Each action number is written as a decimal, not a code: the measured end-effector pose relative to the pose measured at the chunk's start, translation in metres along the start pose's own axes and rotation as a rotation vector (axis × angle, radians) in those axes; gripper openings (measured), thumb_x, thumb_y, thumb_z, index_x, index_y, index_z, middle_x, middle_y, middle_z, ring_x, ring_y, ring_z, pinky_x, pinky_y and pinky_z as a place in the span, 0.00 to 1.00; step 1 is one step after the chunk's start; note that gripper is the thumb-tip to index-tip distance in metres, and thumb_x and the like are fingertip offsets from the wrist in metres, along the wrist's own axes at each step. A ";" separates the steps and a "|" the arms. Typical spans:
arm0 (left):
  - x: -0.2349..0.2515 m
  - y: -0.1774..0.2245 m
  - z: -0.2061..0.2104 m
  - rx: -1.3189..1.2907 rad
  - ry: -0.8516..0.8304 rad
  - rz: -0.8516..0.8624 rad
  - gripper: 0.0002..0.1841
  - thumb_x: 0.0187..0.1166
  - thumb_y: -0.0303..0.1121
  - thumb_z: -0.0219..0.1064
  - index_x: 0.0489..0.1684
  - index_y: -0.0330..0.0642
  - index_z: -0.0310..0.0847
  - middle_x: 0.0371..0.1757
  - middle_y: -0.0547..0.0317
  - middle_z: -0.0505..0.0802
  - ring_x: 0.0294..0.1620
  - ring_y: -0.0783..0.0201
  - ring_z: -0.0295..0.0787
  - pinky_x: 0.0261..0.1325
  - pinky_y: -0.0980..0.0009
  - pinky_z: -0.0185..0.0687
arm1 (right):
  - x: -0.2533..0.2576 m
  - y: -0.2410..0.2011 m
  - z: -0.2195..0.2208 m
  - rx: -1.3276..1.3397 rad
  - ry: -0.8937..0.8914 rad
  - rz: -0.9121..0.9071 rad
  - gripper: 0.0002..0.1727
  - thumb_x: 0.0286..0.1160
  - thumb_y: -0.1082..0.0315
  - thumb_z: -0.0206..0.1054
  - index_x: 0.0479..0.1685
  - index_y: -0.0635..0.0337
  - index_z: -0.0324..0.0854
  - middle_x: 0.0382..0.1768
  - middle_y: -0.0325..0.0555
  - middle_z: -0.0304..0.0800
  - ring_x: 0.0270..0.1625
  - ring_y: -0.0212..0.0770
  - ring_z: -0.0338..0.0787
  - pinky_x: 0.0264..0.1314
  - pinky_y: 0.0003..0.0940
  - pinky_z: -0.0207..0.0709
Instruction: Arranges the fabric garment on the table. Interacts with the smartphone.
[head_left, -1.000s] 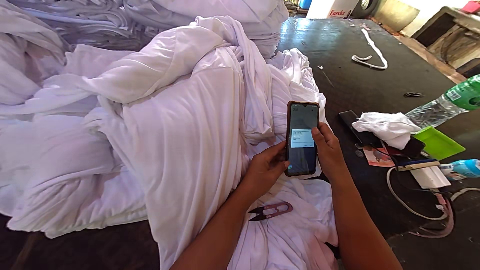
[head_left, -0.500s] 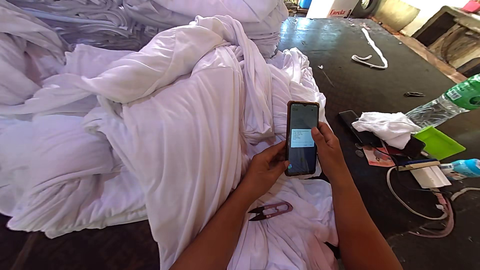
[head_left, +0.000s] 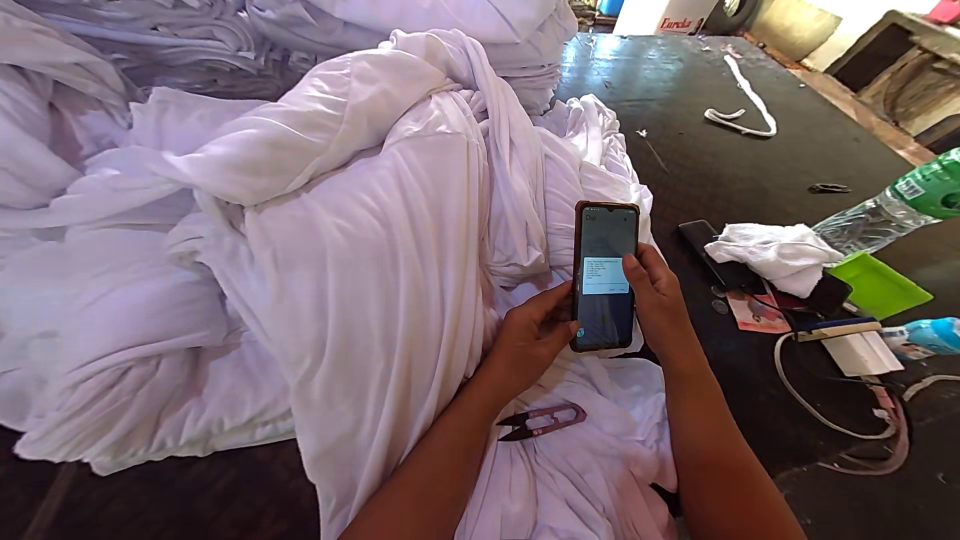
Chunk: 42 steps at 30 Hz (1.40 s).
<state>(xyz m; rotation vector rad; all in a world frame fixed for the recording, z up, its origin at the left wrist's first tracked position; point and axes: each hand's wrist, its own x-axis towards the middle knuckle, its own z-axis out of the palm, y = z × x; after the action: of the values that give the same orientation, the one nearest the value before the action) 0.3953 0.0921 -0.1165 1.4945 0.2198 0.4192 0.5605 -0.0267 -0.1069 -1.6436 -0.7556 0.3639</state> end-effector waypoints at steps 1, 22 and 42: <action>0.000 0.000 0.000 0.001 0.000 -0.002 0.25 0.81 0.21 0.63 0.79 0.26 0.70 0.64 0.45 0.90 0.58 0.70 0.90 0.65 0.77 0.83 | 0.000 0.000 0.000 -0.002 -0.001 0.001 0.20 0.91 0.61 0.49 0.73 0.60 0.71 0.49 0.37 0.88 0.50 0.22 0.89 0.56 0.22 0.84; 0.000 -0.002 0.000 0.005 0.003 0.019 0.25 0.81 0.21 0.64 0.78 0.25 0.70 0.63 0.45 0.90 0.57 0.71 0.90 0.65 0.77 0.84 | 0.000 0.001 0.000 0.024 -0.003 -0.005 0.18 0.92 0.61 0.50 0.71 0.59 0.72 0.48 0.36 0.89 0.49 0.22 0.90 0.55 0.22 0.85; 0.000 0.000 0.000 -0.003 0.005 -0.001 0.25 0.81 0.20 0.63 0.79 0.25 0.70 0.63 0.46 0.90 0.57 0.71 0.90 0.64 0.77 0.84 | 0.000 0.001 0.000 0.007 -0.001 -0.004 0.19 0.92 0.61 0.49 0.72 0.60 0.72 0.48 0.37 0.89 0.48 0.23 0.90 0.54 0.22 0.85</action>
<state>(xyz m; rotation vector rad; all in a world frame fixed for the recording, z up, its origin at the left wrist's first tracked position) 0.3957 0.0919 -0.1162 1.4902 0.2231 0.4223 0.5611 -0.0266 -0.1080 -1.6350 -0.7573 0.3637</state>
